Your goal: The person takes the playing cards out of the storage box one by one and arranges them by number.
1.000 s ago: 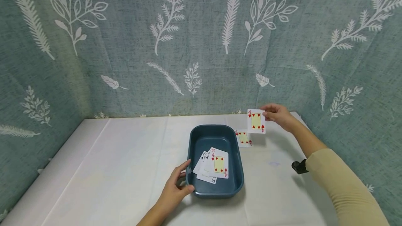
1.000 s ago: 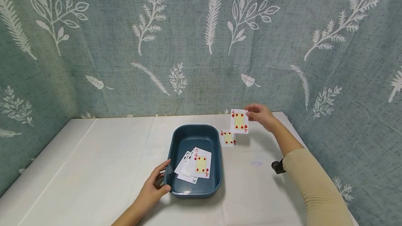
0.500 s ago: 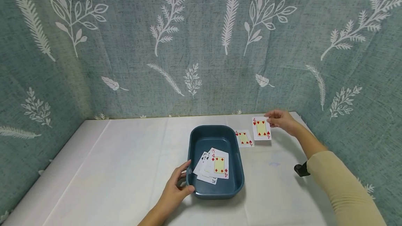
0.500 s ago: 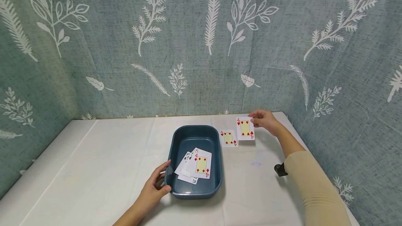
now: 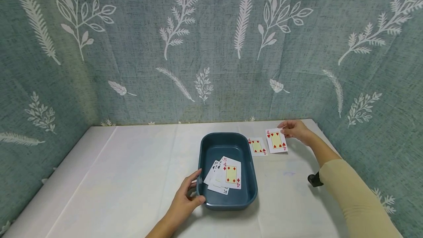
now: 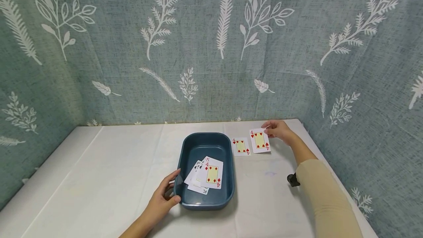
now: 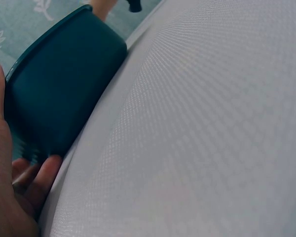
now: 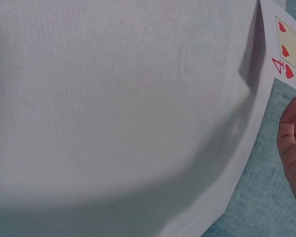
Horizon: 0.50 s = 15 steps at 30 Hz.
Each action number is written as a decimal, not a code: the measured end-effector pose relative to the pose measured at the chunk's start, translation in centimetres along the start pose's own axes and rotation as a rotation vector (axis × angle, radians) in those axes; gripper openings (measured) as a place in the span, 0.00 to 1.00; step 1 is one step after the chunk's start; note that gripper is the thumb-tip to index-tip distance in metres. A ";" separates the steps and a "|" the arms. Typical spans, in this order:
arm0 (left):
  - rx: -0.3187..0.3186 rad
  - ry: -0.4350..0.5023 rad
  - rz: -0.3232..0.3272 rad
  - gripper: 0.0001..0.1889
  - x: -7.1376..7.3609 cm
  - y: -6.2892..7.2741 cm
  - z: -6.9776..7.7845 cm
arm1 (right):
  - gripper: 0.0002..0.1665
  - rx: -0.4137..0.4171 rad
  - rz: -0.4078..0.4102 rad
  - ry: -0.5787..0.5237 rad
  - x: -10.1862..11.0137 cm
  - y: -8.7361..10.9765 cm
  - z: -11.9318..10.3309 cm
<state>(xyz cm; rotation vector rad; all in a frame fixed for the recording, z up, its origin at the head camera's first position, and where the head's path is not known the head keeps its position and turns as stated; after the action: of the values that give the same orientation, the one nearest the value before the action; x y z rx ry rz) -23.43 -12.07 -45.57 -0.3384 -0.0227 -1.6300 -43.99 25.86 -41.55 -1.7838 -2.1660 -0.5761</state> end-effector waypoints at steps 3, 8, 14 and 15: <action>-0.009 0.005 -0.001 0.37 0.0 0.0 0.1 | 0.21 0.007 0.002 0.022 -0.3 0.0 0.1; -0.015 0.018 -0.001 0.38 0.0 0.0 0.2 | 0.19 0.013 0.026 0.090 -0.5 0.0 0.3; -0.010 0.017 0.006 0.38 0.2 0.1 0.2 | 0.17 0.009 0.056 0.157 -0.7 -0.5 0.9; -0.010 0.017 0.006 0.38 0.2 0.1 0.2 | 0.17 0.022 0.062 0.167 -0.6 -0.6 1.0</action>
<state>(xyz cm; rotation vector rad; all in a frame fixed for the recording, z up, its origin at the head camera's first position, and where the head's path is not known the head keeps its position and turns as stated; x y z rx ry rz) -23.34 -12.20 -45.39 -0.3323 -0.0008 -1.6271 -44.38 25.69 -42.83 -1.7195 -1.9919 -0.6589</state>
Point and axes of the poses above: each hand's wrist, its own y-axis away from the middle knuckle, its own x-axis out of the back of the hand, z = x × y, the point moved 10 cm from there along -y, towards the middle knuckle, and after that the axes turned 4 degrees about z, right-handed, at the moved point
